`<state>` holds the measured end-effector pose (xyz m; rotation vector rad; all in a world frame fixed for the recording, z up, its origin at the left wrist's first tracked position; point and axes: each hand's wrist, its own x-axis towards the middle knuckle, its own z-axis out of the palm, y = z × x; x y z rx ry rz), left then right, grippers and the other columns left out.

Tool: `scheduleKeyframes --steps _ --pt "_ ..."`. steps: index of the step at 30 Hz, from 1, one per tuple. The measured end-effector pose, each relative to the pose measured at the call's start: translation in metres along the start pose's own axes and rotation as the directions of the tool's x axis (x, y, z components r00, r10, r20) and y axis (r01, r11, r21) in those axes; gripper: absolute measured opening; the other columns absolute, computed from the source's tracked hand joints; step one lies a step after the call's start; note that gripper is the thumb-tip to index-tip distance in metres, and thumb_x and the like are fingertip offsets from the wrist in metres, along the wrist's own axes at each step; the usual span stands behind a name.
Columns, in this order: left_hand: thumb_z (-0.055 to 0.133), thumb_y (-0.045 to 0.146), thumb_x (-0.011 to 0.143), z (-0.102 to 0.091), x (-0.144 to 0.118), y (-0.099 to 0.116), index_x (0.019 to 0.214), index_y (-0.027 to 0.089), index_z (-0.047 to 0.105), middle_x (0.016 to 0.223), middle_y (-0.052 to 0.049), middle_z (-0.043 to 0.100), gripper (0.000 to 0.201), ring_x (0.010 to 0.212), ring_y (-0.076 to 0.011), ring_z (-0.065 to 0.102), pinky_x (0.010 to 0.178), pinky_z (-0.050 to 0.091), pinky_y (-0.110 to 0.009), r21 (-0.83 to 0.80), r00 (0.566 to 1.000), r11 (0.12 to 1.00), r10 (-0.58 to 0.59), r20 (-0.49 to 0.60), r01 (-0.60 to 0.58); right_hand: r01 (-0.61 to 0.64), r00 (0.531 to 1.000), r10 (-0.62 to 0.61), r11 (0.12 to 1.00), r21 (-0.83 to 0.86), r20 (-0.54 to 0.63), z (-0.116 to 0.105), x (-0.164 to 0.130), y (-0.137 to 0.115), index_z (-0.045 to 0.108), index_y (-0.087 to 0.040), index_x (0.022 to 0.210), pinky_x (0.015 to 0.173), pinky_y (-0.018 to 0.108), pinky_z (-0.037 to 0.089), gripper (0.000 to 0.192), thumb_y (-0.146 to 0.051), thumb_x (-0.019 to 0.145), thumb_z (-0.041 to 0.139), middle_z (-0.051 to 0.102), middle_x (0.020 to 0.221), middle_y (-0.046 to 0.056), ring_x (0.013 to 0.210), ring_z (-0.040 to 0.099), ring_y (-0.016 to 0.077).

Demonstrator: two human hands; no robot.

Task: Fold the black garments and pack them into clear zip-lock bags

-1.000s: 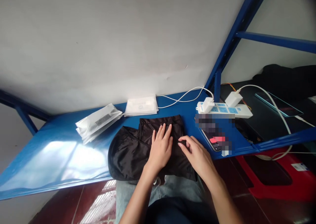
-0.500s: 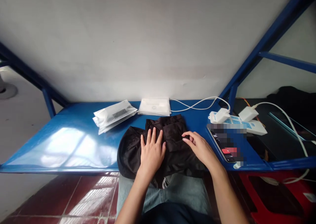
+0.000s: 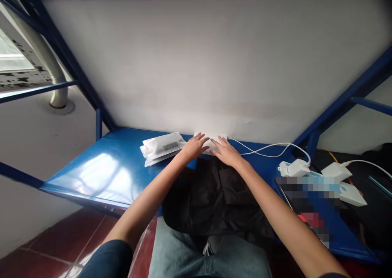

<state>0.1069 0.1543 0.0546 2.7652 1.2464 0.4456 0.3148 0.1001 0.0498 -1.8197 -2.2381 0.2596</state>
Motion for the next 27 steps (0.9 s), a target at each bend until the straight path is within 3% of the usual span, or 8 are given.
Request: scheduleKeyframes --steps 3,6,11,15,19,24,27 --pt "0.057 0.042 0.102 0.021 0.013 -0.016 0.148 0.021 0.053 0.158 -0.015 0.048 0.051 0.149 -0.0305 0.041 0.12 0.037 -0.044 0.037 0.996 0.999 0.013 0.092 -0.016 0.016 0.992 -0.013 1.0 -0.017 0.125 0.022 0.031 0.015 0.035 -0.025 0.162 0.125 0.055 0.021 0.075 -0.064 0.1 0.047 0.02 0.172 0.016 0.159 0.017 0.037" --pt "0.049 0.048 0.105 0.041 0.012 -0.032 0.154 0.026 0.047 0.164 -0.014 0.039 0.054 0.152 -0.0319 0.037 0.121 0.034 -0.048 0.042 0.988 0.999 0.005 0.156 -0.011 0.029 0.982 -0.023 0.999 -0.027 0.186 0.037 0.035 0.031 0.026 -0.031 0.164 0.127 0.055 0.013 0.082 -0.077 0.097 0.036 0.011 0.174 0.011 0.16 0.008 0.0334" --pt "0.052 0.056 0.101 0.048 0.021 -0.049 0.158 0.029 0.04 0.168 -0.014 0.032 0.064 0.154 -0.0351 0.031 0.121 0.032 -0.051 0.023 0.967 1.0 -0.002 0.255 -0.004 0.047 0.978 -0.043 0.999 -0.016 0.205 0.044 0.036 0.044 0.022 -0.035 0.165 0.128 0.054 0.008 0.076 -0.074 0.1 0.029 0.005 0.175 0.005 0.161 0.002 0.0309" --pt "0.052 0.039 0.104 0.033 0.028 -0.044 0.146 0.028 0.057 0.155 -0.01 0.053 0.043 0.143 -0.0254 0.049 0.115 0.039 -0.036 0.027 0.963 0.998 0.05 0.265 -0.06 0.074 0.977 -0.077 0.997 0.019 0.2 0.034 0.042 0.047 0.043 -0.038 0.156 0.126 0.055 0.02 0.058 -0.062 0.106 0.028 0.021 0.172 0.003 0.159 0.014 0.0322" --pt "0.044 0.026 0.106 0.01 0.029 -0.027 0.123 0.021 0.07 0.124 -0.011 0.072 0.031 0.119 -0.0228 0.066 0.1 0.048 -0.03 0.086 0.98 0.993 0.059 0.188 -0.076 0.157 0.982 -0.161 0.986 0.05 0.101 0.015 0.041 0.047 0.07 -0.028 0.135 0.12 0.041 0.037 0.039 -0.041 0.105 0.049 0.05 0.159 0.007 0.148 0.045 0.0282" --pt "0.039 0.027 0.108 -0.035 0.017 0.002 0.107 0.015 0.069 0.101 -0.014 0.073 0.033 0.096 -0.0253 0.07 0.085 0.051 -0.034 0.157 0.997 0.986 0.053 0.05 -0.06 0.167 0.979 -0.158 0.984 0.061 -0.131 -0.018 0.022 0.031 0.07 -0.027 0.134 0.115 0.041 0.045 0.039 -0.028 0.106 0.044 0.066 0.143 0.004 0.134 0.06 0.0247" --pt "0.042 0.023 0.106 -0.061 -0.027 0.031 0.105 0.017 0.068 0.097 -0.012 0.072 0.027 0.098 -0.024 0.068 0.088 0.049 -0.035 0.16 0.994 0.982 0.107 -0.013 -0.103 0.232 0.952 -0.209 0.969 0.082 -0.222 -0.034 -0.01 0.012 0.07 -0.03 0.132 0.114 0.038 0.046 0.038 -0.024 0.105 0.044 0.069 0.139 0.0 0.135 0.059 0.0209"
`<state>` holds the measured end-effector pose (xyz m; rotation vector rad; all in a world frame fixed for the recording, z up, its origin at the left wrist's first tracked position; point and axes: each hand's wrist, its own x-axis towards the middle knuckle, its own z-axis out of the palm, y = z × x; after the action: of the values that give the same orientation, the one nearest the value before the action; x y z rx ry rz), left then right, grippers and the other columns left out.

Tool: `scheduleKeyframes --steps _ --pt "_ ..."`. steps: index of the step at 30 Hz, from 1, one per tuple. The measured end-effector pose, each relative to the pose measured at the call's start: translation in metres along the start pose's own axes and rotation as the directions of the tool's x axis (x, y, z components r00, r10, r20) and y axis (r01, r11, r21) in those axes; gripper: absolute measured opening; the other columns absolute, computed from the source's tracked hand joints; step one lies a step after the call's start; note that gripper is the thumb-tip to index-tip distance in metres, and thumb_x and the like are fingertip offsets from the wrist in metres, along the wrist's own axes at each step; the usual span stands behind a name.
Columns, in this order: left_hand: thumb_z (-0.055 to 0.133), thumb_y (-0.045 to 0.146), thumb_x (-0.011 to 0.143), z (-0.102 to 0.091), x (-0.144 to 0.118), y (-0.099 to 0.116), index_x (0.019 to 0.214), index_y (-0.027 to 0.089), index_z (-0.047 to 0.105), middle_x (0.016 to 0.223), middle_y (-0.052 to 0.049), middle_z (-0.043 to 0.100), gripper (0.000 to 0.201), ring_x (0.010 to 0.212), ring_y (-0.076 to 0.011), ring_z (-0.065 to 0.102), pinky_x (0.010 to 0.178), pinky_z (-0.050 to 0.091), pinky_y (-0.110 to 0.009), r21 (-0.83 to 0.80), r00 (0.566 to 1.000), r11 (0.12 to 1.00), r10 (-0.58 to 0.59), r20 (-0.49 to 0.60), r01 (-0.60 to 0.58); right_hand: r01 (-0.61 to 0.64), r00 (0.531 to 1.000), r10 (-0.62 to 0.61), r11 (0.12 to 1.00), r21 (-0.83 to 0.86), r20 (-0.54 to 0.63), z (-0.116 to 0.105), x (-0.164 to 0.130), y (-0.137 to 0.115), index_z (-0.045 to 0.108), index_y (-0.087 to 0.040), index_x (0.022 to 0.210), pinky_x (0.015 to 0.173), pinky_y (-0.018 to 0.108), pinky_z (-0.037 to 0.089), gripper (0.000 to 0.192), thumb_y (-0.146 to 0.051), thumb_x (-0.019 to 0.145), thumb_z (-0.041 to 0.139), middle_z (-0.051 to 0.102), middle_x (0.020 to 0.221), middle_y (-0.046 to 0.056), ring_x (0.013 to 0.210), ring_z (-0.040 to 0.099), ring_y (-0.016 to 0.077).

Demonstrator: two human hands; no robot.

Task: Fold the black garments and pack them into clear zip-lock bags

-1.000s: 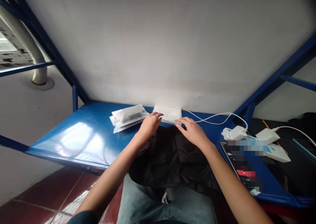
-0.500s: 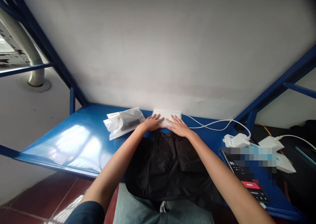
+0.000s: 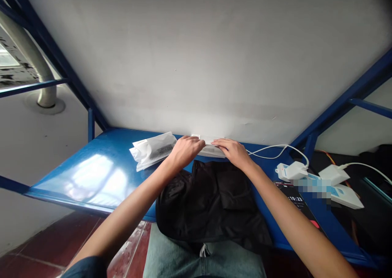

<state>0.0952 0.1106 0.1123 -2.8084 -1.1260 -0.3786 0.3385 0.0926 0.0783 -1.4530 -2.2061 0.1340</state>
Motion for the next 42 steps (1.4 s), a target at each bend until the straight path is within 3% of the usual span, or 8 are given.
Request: scheduleKeyframes --steps 4,9,11,16,20,27,33,42 --pt "0.048 0.022 0.103 -0.007 -0.086 0.059 0.108 0.023 0.068 0.104 -0.01 0.073 0.021 0.103 -0.0262 0.068 0.088 0.052 -0.038 -0.101 0.995 0.994 -0.049 -0.091 0.04 0.15 0.988 -0.151 0.986 0.071 0.014 0.003 -0.063 -0.039 0.07 -0.036 0.132 0.117 0.046 0.045 0.041 -0.018 0.103 0.047 0.065 0.145 -0.003 0.141 0.054 0.0212" --pt "0.058 0.028 0.099 0.03 -0.144 0.103 0.101 0.024 0.067 0.097 -0.006 0.072 0.009 0.09 -0.0244 0.07 0.077 0.055 -0.034 -0.213 0.925 0.921 -0.265 0.271 0.326 0.0 0.943 -0.075 0.974 0.226 0.325 0.025 -0.121 -0.063 0.063 -0.035 0.141 0.122 0.059 0.036 0.044 -0.044 0.098 0.064 0.057 0.152 0.004 0.144 0.05 0.028" --pt "0.06 0.036 0.1 0.039 -0.144 0.104 0.108 0.024 0.065 0.103 -0.006 0.072 0.015 0.097 -0.025 0.07 0.081 0.055 -0.035 -0.258 0.899 0.889 -0.287 0.331 0.378 -0.077 0.936 -0.026 0.958 0.277 0.351 0.02 -0.124 -0.056 0.06 -0.034 0.144 0.124 0.057 0.033 0.045 -0.048 0.101 0.057 0.056 0.154 0.003 0.146 0.047 0.0265" --pt "0.057 0.037 0.102 0.042 -0.134 0.102 0.111 0.024 0.061 0.1 -0.006 0.072 0.017 0.099 -0.0268 0.069 0.077 0.053 -0.033 -0.231 0.898 0.895 -0.302 0.319 0.382 -0.244 0.962 0.224 0.962 0.121 0.157 -0.004 -0.13 -0.014 0.061 -0.035 0.144 0.118 0.053 0.043 0.044 -0.042 0.1 0.059 0.056 0.154 0.004 0.143 0.051 0.0288" --pt "0.043 0.032 0.107 0.048 -0.131 0.108 0.109 0.022 0.06 0.097 -0.007 0.072 0.019 0.097 -0.0267 0.07 0.068 0.051 -0.03 -0.127 0.88 0.9 -0.364 0.304 0.416 -0.388 0.905 0.389 0.921 -0.04 0.169 -0.006 -0.142 0.005 0.054 -0.029 0.15 0.112 0.052 0.048 0.061 -0.039 0.092 0.07 0.057 0.152 0.01 0.139 0.055 0.0328" --pt "0.035 0.026 0.109 0.053 -0.129 0.108 0.115 0.02 0.054 0.089 -0.006 0.073 0.02 0.089 -0.0256 0.074 0.061 0.043 -0.028 -0.037 0.835 0.874 -0.448 0.32 0.484 -0.481 0.779 0.531 0.847 -0.226 0.333 -0.008 -0.119 -0.005 0.042 -0.022 0.158 0.114 0.049 0.044 0.083 -0.036 0.084 0.076 0.05 0.158 0.016 0.147 0.044 0.0365" --pt "0.03 0.024 0.11 0.057 -0.131 0.099 0.118 0.017 0.05 0.084 -0.008 0.074 0.023 0.081 -0.0259 0.075 0.06 0.041 -0.031 -0.138 0.853 0.859 -0.447 0.271 0.494 -0.453 0.758 0.49 0.87 -0.194 0.429 -0.014 -0.105 0.001 0.063 -0.022 0.138 0.11 0.046 0.045 0.064 -0.035 0.078 0.08 0.065 0.141 0.014 0.137 0.054 0.0378" --pt "0.034 0.028 0.109 0.055 -0.13 0.097 0.117 0.018 0.052 0.089 -0.009 0.075 0.021 0.085 -0.0263 0.076 0.062 0.043 -0.031 -0.212 0.853 0.842 -0.428 0.298 0.496 -0.427 0.849 0.343 0.893 0.141 0.402 -0.014 -0.127 0.014 0.061 -0.024 0.136 0.115 0.045 0.042 0.061 -0.05 0.082 0.072 0.061 0.145 0.011 0.136 0.055 0.0339"
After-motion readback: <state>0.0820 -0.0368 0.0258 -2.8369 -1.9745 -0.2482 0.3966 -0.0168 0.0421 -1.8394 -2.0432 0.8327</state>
